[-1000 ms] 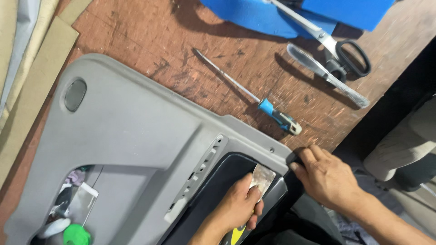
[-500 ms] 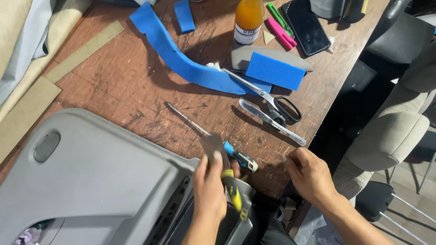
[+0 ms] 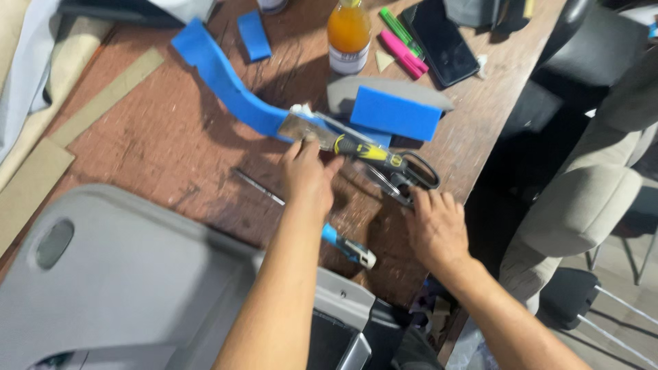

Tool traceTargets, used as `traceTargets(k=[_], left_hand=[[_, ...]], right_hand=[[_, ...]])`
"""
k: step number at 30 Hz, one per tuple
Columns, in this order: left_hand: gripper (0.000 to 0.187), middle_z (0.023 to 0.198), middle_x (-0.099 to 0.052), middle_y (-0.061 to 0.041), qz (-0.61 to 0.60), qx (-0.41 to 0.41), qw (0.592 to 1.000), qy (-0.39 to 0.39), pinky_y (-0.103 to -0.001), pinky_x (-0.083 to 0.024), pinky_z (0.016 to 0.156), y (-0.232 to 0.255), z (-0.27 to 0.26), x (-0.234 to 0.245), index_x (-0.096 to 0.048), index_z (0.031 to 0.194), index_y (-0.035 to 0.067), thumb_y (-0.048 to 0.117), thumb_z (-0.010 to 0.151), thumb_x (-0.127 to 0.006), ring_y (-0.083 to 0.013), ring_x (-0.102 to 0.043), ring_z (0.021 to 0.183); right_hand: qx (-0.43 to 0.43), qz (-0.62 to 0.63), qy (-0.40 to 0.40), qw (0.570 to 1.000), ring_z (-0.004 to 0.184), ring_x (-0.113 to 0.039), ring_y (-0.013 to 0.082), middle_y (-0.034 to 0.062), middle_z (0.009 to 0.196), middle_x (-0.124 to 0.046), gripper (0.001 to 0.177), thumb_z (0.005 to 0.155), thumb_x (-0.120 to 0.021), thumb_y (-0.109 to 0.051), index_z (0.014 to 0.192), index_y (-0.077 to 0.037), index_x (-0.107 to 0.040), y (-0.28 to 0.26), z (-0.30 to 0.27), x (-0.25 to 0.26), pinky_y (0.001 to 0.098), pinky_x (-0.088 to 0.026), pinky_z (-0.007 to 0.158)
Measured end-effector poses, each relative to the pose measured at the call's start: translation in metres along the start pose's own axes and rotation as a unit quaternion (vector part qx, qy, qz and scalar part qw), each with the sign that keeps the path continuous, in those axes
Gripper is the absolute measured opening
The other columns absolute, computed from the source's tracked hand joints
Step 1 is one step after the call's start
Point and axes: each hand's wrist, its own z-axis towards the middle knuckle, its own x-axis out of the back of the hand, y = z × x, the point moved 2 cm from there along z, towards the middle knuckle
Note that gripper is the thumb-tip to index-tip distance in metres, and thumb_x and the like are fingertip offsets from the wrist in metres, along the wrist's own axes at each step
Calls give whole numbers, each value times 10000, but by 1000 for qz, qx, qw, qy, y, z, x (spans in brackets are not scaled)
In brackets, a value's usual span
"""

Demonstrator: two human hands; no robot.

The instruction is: The person uses a scraper and by hand to remove old upholstery and trim from a car door panel on a workbench.

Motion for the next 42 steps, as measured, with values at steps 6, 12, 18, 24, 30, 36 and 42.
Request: traceTargets(k=[6, 12, 18, 24, 30, 36, 42], left_hand=[[211, 1118, -663, -144, 14, -28, 999, 24, -411, -612, 866, 11, 14, 0, -559, 1171, 10, 71, 971, -589, -264, -707, 959], [141, 929, -698, -54, 384, -271, 879, -82, -246, -551, 775, 2, -198, 99, -612, 1098, 23, 146, 1067, -552, -91, -665, 860], [363, 940, -810, -145, 242, -29, 966, -81, -324, -625, 842, -116, -306, 195, -606, 1266, -40, 198, 994, -577, -200, -791, 871], [420, 685, -640, -59, 237, 176, 955, -32, -312, -572, 542, -90, -293, 257, -655, 1121, -34, 327, 1031, -459, -157, -659, 558], [319, 607, -548, -17, 318, 287, 897, -111, -257, -390, 422, -76, -290, 261, -619, 1153, 66, 328, 1059, -462, -87, -477, 435], [304, 578, -590, -37, 332, 235, 887, -221, -224, -425, 447, -86, -293, 244, -660, 1064, 19, 278, 1094, -503, -78, -533, 462], [333, 623, -657, -36, 239, 312, 898, -200, -224, -483, 483, -81, -298, 241, -645, 1181, 21, 284, 1080, -466, -75, -599, 500]], right_hand=[[-48, 176, -60, 981, 866, -637, 411, 192, 1019, -613, 241, 949, -631, -155, 1161, -54, -579, 10, -51, 4, 498, -525, 700], [-258, 317, -292, 865, 923, -750, 222, 89, 959, -775, 442, 910, -670, -298, 1311, -139, -575, 15, -189, 22, 370, -607, 783], [-251, 585, -319, 703, 1114, -777, 224, 116, 1116, -768, 376, 932, -672, -246, 1241, -34, -632, -85, -298, -54, 356, -589, 982], [75, 399, -342, 848, 1008, -741, 217, 92, 1007, -776, 253, 949, -766, -249, 1164, -115, -759, -82, -268, -24, 332, -646, 850], [-310, 458, -298, 778, 656, -689, 150, 69, 797, -725, 288, 902, -687, -256, 1104, -55, -732, -71, -211, 6, 311, -569, 573], [-459, 557, -350, 597, 400, -377, 87, 51, 567, -567, 298, 958, -641, -283, 1086, -24, -715, -130, -195, -11, 242, -282, 366], [-479, 623, -264, 559, 362, -318, 83, -2, 507, -445, 251, 975, -599, -213, 896, 19, -655, -140, -194, -28, 250, -319, 370]])
